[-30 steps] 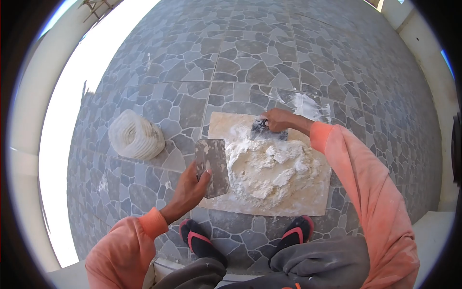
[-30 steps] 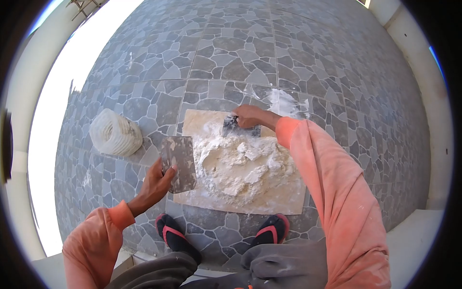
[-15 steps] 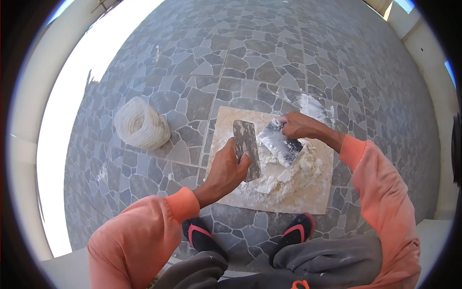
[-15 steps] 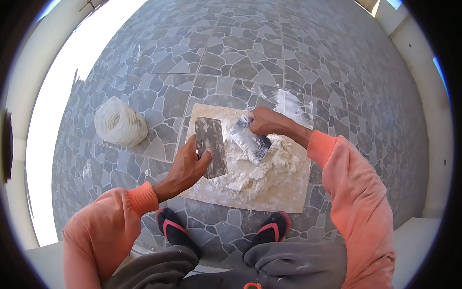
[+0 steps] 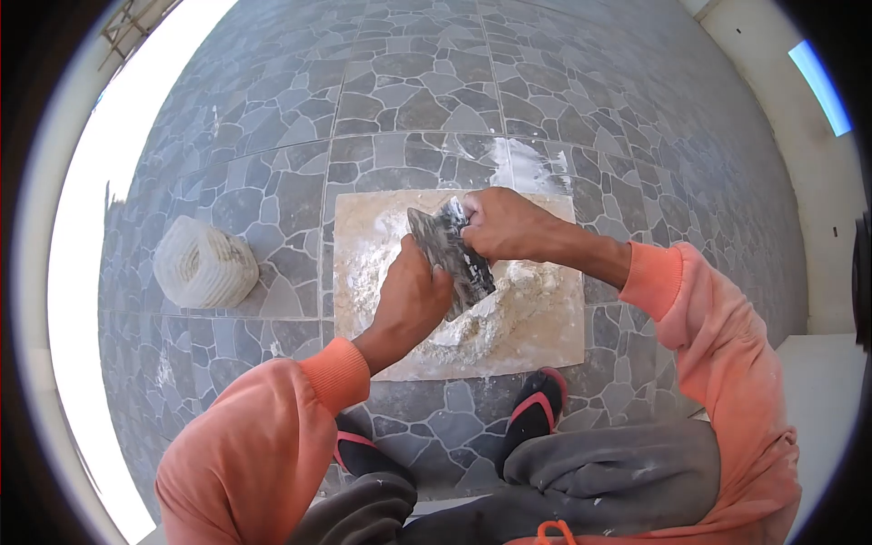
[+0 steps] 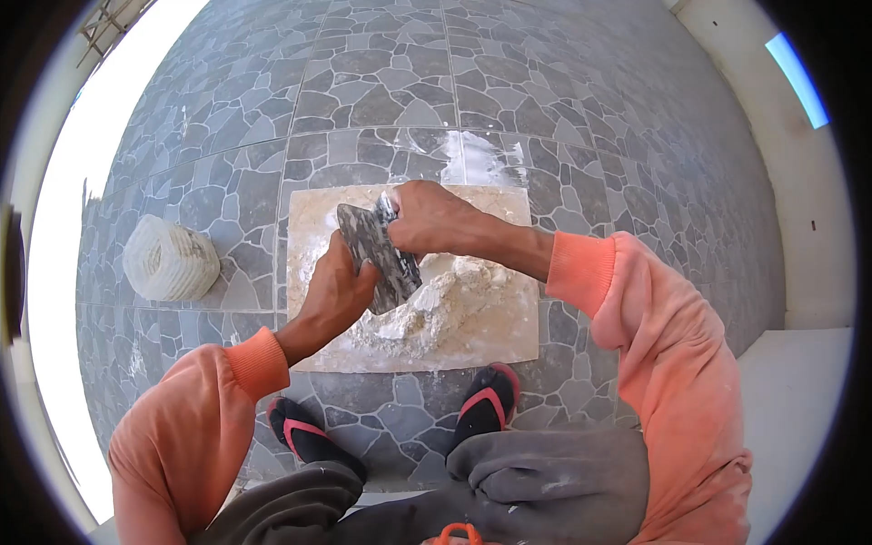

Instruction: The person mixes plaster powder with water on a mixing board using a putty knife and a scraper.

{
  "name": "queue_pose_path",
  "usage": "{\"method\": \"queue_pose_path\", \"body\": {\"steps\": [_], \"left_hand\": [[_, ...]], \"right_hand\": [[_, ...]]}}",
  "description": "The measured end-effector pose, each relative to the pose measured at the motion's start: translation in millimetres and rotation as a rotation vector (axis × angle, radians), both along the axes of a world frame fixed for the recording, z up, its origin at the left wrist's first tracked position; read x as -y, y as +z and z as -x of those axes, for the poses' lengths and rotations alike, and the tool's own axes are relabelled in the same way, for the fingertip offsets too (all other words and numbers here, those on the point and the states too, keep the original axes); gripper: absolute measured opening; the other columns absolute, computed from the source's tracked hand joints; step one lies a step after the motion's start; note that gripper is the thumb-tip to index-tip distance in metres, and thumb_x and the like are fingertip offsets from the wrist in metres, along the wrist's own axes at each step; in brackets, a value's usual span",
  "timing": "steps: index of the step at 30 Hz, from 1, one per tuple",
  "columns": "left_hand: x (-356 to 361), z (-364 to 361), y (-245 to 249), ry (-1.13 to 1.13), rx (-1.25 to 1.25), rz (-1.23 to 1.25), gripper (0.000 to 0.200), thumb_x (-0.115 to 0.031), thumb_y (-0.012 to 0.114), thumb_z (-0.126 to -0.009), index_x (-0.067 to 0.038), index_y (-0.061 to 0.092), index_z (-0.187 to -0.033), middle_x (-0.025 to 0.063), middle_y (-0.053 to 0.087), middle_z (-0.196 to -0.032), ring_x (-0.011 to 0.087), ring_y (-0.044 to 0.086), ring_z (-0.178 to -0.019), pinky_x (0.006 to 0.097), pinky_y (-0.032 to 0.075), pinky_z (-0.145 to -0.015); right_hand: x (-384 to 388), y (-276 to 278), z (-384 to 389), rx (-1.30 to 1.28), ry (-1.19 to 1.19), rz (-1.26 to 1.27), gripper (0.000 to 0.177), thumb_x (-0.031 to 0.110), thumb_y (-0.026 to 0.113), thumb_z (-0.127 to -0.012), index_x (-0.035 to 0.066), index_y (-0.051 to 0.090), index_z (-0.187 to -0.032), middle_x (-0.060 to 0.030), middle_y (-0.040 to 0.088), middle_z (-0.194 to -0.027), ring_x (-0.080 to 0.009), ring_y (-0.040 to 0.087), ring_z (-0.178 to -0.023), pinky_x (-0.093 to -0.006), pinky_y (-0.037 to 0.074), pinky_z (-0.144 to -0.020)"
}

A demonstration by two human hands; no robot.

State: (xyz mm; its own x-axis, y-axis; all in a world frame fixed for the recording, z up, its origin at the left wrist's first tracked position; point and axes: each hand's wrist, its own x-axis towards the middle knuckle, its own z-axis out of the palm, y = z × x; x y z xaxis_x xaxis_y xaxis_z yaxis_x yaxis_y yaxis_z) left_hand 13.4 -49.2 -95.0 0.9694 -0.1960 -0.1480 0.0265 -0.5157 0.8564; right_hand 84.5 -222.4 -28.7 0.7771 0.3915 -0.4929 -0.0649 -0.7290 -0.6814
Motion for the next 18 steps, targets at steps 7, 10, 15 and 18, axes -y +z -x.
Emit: {"method": "queue_pose_path", "body": {"steps": [7,10,15,18], "left_hand": [[-19,-11,-4,-0.072,-0.114,-0.074,0.037,-0.009,0.053,-0.087,0.013,0.042,-0.115,0.0349,0.063,-0.089,0.0492,0.063,-0.082,0.0519,0.050,-0.075],[-29,-13,-2,-0.082,-0.100,-0.051,0.039,-0.010,0.054,-0.088,0.012,0.043,-0.118,0.0319,0.064,-0.090,0.0445,0.066,-0.079,0.0488,0.050,-0.074],[-40,-21,0,-0.153,-0.141,-0.024,0.040,-0.011,0.054,-0.089,0.009,0.044,-0.122,0.0271,0.065,-0.092,0.0357,0.067,-0.077,0.0442,0.051,-0.072],[-39,-26,-6,-0.204,-0.136,-0.029,0.042,-0.012,0.055,-0.089,0.008,0.045,-0.124,0.0246,0.066,-0.096,0.0317,0.067,-0.081,0.0415,0.051,-0.075]], "right_hand": [[98,10,-4,0.088,-0.136,0.273,0.030,0.010,0.061,-0.084,-0.008,0.058,-0.107,-0.0051,0.058,-0.070,-0.0112,0.051,-0.061,-0.0306,0.043,-0.055],[191,-53,18,0.020,-0.380,0.196,0.031,0.002,0.058,-0.084,-0.007,0.059,-0.113,-0.0040,0.063,-0.079,-0.0105,0.055,-0.066,-0.0302,0.044,-0.058],[276,-169,65,0.012,-0.666,0.112,0.051,0.002,0.059,-0.082,-0.008,0.052,-0.131,-0.0246,0.062,-0.126,-0.0292,0.061,-0.117,-0.0360,0.048,-0.097],[272,-206,68,-0.012,-0.621,0.011,0.049,0.002,0.060,-0.084,-0.008,0.052,-0.131,-0.0236,0.063,-0.124,-0.0296,0.062,-0.115,-0.0367,0.048,-0.095]]}}
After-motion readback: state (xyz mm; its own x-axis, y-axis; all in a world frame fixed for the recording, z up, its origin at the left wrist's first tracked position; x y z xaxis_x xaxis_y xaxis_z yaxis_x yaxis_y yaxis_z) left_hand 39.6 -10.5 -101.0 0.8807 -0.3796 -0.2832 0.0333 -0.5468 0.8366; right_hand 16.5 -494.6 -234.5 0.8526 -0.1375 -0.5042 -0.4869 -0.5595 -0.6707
